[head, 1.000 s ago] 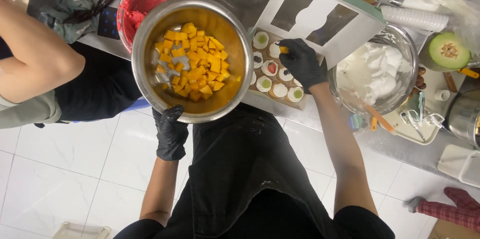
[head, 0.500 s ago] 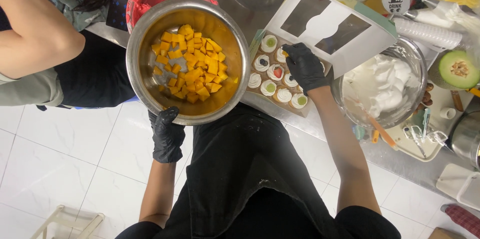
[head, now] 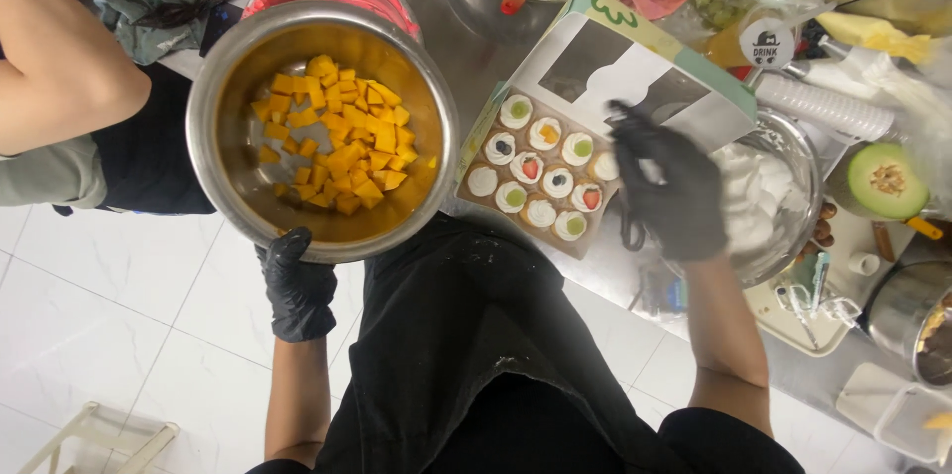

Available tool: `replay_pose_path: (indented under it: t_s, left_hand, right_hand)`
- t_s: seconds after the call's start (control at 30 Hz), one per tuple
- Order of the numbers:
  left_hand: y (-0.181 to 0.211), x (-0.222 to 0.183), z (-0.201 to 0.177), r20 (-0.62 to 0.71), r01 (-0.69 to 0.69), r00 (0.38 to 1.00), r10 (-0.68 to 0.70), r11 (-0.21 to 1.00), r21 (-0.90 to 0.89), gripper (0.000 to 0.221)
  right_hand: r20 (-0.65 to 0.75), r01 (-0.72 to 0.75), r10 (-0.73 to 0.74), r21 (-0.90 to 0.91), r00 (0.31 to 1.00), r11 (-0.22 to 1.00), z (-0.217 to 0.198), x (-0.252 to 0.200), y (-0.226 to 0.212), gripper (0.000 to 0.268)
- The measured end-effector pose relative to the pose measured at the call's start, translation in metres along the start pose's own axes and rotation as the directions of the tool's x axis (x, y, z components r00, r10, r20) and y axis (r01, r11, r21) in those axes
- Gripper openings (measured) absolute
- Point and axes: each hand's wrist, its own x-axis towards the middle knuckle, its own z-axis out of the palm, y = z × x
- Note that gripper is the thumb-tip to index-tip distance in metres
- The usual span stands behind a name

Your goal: Decorating cupcakes with cream and fruit toppings.

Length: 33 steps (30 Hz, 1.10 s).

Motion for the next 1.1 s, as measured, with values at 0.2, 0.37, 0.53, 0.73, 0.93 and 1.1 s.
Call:
replay_pose_path:
  t_s: [0.2, 0.37, 0.53, 0.73, 0.93, 1.1]
  left_hand:
    - [-0.003, -0.018, 0.021, -0.120, -0.078, 0.990, 0.072, 0.996, -0.048, 0.082]
    - [-0.015, -0.047, 0.037, -0.163, -0.216, 0.967, 0.195, 0.968, -0.126, 0.078]
    - [-0.042, -0.086, 0.028, -0.314, -0.321, 0.908, 0.276, 0.941, -0.103, 0.076]
    - [-0.035, -0.114, 0.041, -0.419, -0.338, 0.860, 0.292, 0.940, -0.039, 0.082]
    - [-0.033, -0.120, 0.036, -0.394, -0.332, 0.871, 0.292, 0.943, -0.035, 0.087]
    - [-0.041, -0.098, 0.020, -0.360, -0.206, 0.922, 0.142, 0.968, -0.145, 0.082]
  right_hand:
    - [-0.084, 0.002, 0.007, 0.115, 0.996, 0.993, -0.099, 0.091, 0.154, 0.027]
    - [0.210, 0.243, -0.198, -0.219, 0.958, 0.945, 0.023, 0.174, 0.394, 0.039]
    - [0.480, 0.232, -0.037, -0.354, 0.877, 0.906, 0.115, 0.223, 0.364, 0.072]
    - [0.613, 0.182, 0.200, -0.503, 0.765, 0.845, 0.138, 0.204, 0.346, 0.053]
    - [0.563, 0.103, 0.249, -0.519, 0.788, 0.848, 0.110, 0.208, 0.407, 0.061]
    - [0.510, -0.010, 0.334, -0.537, 0.793, 0.844, 0.107, 0.190, 0.487, 0.068]
